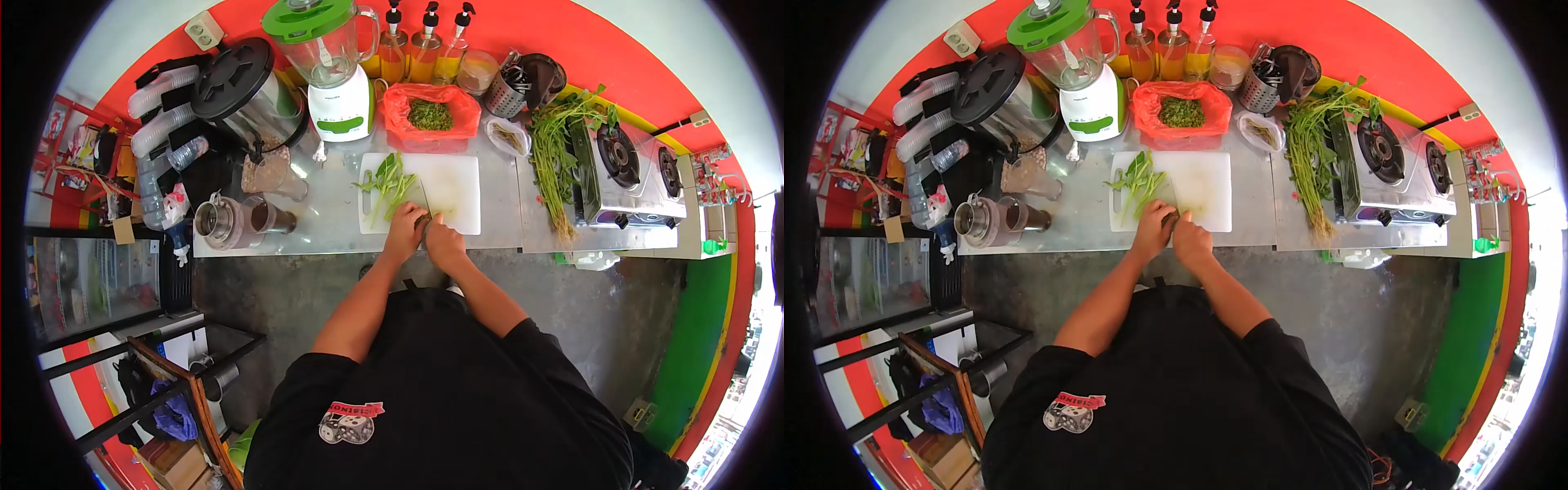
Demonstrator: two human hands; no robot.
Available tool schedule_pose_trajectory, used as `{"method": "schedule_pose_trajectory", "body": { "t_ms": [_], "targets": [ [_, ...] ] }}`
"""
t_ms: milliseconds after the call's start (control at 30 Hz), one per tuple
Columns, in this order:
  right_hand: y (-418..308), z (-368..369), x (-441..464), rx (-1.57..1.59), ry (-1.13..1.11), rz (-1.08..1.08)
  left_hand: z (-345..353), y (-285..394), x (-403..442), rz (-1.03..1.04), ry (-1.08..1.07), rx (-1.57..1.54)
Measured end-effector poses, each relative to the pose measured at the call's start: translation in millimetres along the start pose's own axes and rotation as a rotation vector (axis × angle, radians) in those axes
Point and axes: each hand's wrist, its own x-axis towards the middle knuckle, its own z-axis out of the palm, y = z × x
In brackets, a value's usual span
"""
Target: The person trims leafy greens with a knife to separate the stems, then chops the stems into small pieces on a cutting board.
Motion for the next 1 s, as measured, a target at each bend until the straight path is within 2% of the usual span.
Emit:
{"method": "schedule_pose_trajectory", "body": {
  "t_ms": [300,633,700,767,1000],
  "targets": [
    [-0.1,6.8,-10.7,-0.015,-0.012,0.012,0.8,4.5,3.1,-0.052,0.021,0.008],
    [-1.9,9.7,-6.6,0.033,-0.01,0.01,1.9,7.0,-13.6,0.088,0.116,0.078],
    [-1.4,7.5,-5.4,0.065,-0.016,0.031,1.3,9.7,-12.4,0.046,0.114,0.07],
    [-1.0,0.9,-0.2,0.015,-0.02,-0.038,-1.9,13.9,-6.9,-0.084,0.067,0.023],
    [2.3,7.7,-5.3,-0.02,-0.052,-0.025,-1.4,8.8,3.8,-0.217,-0.004,0.003]
  ]
}}
